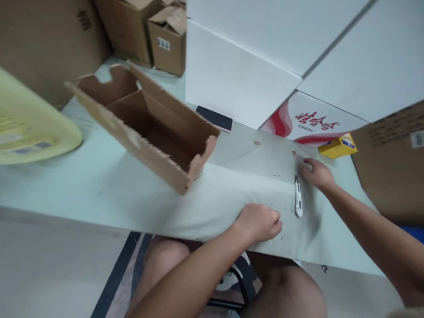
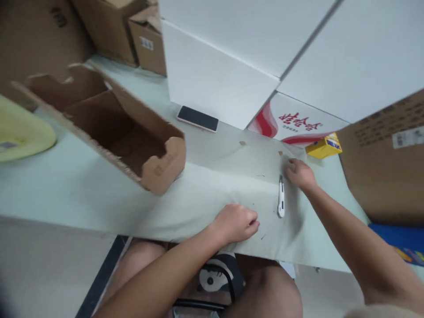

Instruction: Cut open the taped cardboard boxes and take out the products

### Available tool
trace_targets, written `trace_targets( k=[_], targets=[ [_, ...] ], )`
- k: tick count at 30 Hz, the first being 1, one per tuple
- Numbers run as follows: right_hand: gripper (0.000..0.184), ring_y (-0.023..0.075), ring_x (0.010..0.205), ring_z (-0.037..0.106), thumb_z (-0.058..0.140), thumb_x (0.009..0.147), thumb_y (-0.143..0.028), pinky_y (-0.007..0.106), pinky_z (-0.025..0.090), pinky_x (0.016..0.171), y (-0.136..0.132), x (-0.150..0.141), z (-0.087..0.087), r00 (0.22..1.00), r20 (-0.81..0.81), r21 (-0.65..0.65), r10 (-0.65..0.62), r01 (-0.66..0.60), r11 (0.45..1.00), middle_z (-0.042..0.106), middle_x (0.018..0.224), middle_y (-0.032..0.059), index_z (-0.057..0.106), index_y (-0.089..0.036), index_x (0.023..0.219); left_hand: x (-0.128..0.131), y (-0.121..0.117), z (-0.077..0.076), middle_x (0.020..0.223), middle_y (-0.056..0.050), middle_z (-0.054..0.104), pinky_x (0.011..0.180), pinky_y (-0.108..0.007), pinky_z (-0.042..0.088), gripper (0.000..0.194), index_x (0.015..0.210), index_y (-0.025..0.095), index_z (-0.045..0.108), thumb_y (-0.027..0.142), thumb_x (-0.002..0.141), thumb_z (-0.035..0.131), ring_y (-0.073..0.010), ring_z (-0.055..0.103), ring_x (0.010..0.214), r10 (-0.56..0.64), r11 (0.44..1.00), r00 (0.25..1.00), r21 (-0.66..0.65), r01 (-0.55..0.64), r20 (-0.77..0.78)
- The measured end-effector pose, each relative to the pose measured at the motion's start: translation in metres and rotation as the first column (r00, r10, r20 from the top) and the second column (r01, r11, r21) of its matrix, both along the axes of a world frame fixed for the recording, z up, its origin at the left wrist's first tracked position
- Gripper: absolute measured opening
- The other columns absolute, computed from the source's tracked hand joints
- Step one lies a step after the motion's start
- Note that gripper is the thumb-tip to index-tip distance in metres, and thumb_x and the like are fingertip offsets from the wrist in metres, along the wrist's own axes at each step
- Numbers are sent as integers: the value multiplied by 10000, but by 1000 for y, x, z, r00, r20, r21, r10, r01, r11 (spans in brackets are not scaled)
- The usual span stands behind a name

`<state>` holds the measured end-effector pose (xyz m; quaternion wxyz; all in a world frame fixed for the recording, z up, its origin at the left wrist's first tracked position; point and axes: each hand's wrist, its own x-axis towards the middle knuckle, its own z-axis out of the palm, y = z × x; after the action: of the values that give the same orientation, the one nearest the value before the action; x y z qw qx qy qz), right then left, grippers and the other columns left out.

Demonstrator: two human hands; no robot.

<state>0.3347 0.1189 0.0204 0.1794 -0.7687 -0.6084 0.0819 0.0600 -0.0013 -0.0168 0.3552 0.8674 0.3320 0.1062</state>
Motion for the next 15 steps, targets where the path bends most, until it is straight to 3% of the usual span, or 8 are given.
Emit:
trace_targets(
  k=[3,4,6,7,8,11,15],
  targets=[
    [330,245,870,666,677,711,-283,449,558,832,-22,-86,28,954,46,30,298,-299,954,723,1069,65,688,-274,1041,-6,-1,7,984,-105,789,763,-381,555,399,946,199,767,390,1012,422,-288,746,956,20,999,998,-39,-18,59],
    [368,238,862,676,671,758,-309,432,570,804,-30,-117,41,869,89,106,486,-494,863,724,1033,51,680,-304,1126,-9,-1,9,994,-111,787,771,-390,561,420,971,198,766,390,1022,397,-294,746,964,27,999,997,-48,-24,75],
    [407,205,814,690,657,820,-264,385,582,748,-42,-175,66,610,192,221,769,-790,572,720,909,-7,643,-402,1202,-13,-3,11,1019,-126,781,789,-408,573,435,1031,192,755,355,1032,352,-299,745,976,48,997,994,-57,-42,97],
    [458,184,793,695,660,838,-248,351,580,693,-45,-202,77,512,222,238,830,-854,463,727,957,-21,610,-435,1253,-15,-4,12,1022,-133,778,800,-418,577,429,1044,188,749,326,1030,344,-301,743,983,56,997,993,-55,-51,101],
    [486,161,760,692,655,859,-254,327,572,636,-46,-226,85,455,226,241,861,-883,403,727,1085,-20,579,-445,1300,-18,-5,12,1017,-139,776,809,-427,580,416,1044,183,747,298,1023,348,-304,742,986,59,997,993,-51,-53,102],
    [358,105,688,658,644,882,-324,282,520,525,-41,-277,93,391,187,139,901,-919,369,634,1359,-1,615,-381,1234,-25,-8,12,991,-156,770,802,-437,585,375,1010,173,754,250,995,387,-311,741,967,46,998,994,-43,-42,100],
    [29,102,642,608,592,879,-261,252,425,490,-38,-296,81,374,295,122,879,-927,354,683,986,-4,613,-281,882,-31,-8,13,1009,-141,773,792,-427,587,373,1012,188,764,249,982,397,-301,741,959,16,999,995,-44,-12,97]
  ],
)
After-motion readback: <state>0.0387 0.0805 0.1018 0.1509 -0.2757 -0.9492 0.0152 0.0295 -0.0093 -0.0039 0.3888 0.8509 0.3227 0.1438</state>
